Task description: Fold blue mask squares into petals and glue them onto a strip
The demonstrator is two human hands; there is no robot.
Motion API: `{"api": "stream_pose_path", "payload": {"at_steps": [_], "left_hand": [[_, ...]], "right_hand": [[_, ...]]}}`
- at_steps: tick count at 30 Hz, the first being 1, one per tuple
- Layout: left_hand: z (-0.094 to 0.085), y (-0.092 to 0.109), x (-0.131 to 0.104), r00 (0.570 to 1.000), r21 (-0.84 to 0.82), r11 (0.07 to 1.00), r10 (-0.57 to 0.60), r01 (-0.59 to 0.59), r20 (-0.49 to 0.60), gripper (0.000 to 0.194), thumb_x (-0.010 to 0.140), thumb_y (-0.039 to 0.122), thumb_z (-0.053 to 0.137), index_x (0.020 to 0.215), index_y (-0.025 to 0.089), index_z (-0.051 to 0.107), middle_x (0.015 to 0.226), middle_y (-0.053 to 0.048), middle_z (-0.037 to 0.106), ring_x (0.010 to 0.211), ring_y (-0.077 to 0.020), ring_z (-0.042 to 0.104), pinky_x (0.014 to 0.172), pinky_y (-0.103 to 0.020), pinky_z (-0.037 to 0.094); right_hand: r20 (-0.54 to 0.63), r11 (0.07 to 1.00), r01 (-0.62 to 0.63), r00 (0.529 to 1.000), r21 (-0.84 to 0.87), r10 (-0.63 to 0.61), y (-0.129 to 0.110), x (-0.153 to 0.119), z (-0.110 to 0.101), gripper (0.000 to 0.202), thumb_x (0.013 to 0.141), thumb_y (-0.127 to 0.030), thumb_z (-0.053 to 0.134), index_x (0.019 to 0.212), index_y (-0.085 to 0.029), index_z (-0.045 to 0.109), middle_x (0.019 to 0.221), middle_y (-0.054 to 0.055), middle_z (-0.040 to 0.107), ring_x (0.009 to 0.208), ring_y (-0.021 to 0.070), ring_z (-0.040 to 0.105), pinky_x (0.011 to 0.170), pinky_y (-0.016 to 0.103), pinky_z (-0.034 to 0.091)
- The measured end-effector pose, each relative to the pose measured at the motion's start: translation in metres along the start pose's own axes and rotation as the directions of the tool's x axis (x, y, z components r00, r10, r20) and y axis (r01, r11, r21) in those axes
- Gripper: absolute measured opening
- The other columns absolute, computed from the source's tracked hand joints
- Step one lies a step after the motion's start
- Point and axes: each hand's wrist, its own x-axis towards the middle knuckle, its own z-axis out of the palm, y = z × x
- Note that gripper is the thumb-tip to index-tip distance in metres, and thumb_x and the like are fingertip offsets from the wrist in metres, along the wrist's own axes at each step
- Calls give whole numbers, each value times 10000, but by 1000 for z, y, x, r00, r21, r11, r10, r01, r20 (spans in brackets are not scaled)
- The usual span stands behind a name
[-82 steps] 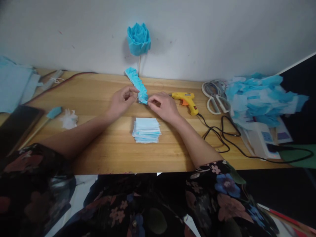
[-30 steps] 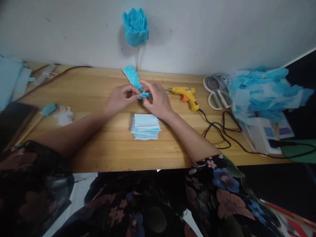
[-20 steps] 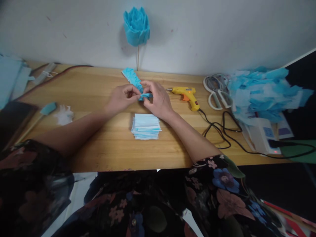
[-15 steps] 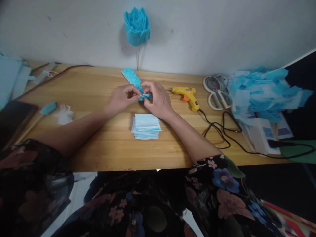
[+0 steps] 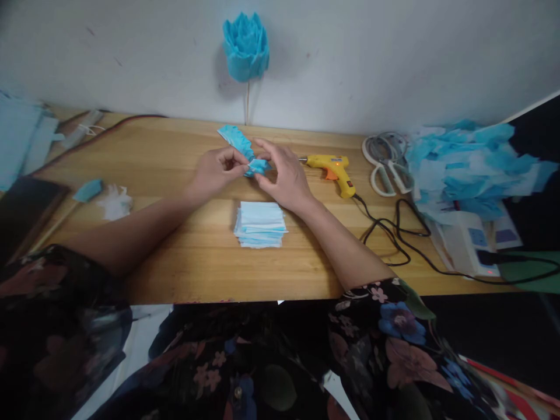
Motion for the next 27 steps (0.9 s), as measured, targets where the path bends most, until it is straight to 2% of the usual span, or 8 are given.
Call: {"api": "stream_pose_path", "payload": {"at_steps": [5, 12, 17, 20, 27], "left_hand": [[1, -2, 0, 1000, 2, 1000, 3, -3, -12, 25, 797, 188, 683, 783, 188, 662, 728, 11, 664, 674, -119, 541, 633, -251, 409], [0, -2, 0, 1000, -22, 1000, 14, -14, -1, 23, 822, 202, 683, 816, 182, 673, 790, -2, 706, 726, -124, 592, 681, -246, 453], [-1, 0, -2, 1000, -79, 997, 26, -26, -4, 92, 904, 251, 647, 936, 184, 701, 874, -16, 726, 812, -137, 646, 765, -267, 494], [-1, 0, -2, 1000, -57, 998, 27, -27, 2, 94, 886, 255, 687, 954, 193, 709, 821, 0, 701, 772, -133, 626, 730, -261, 477], [-1, 0, -1, 999, 10, 999, 41, -42, 33, 41, 835, 232, 712, 820, 196, 699, 739, 11, 675, 671, -118, 534, 631, -259, 404]], "right_hand": [[-21, 1000, -9, 1000, -9, 9, 4, -1, -4, 677, 897, -497, 697, 1516, -330, 481, 1313, 83, 713, 1270, 371, 602, 1157, 670, 418], [-42, 1000, -26, 999, 5, 26, 3, -3, -4, 594, 899, -451, 680, 1459, -316, 534, 1176, 71, 747, 1150, 331, 661, 1109, 612, 474], [-51, 997, -63, 997, 35, 65, 6, -4, -1, 544, 899, -455, 662, 1415, -316, 558, 1141, 61, 750, 1091, 309, 682, 1075, 586, 500], [-53, 998, -59, 997, 39, 61, 7, -3, 0, 529, 894, -448, 653, 1397, -309, 568, 1116, 59, 750, 1086, 309, 687, 1062, 588, 510], [-20, 999, -46, 999, 26, 46, 3, -2, 0, 524, 876, -372, 646, 1393, -307, 584, 1105, 58, 761, 1081, 312, 686, 1041, 583, 525]]}}
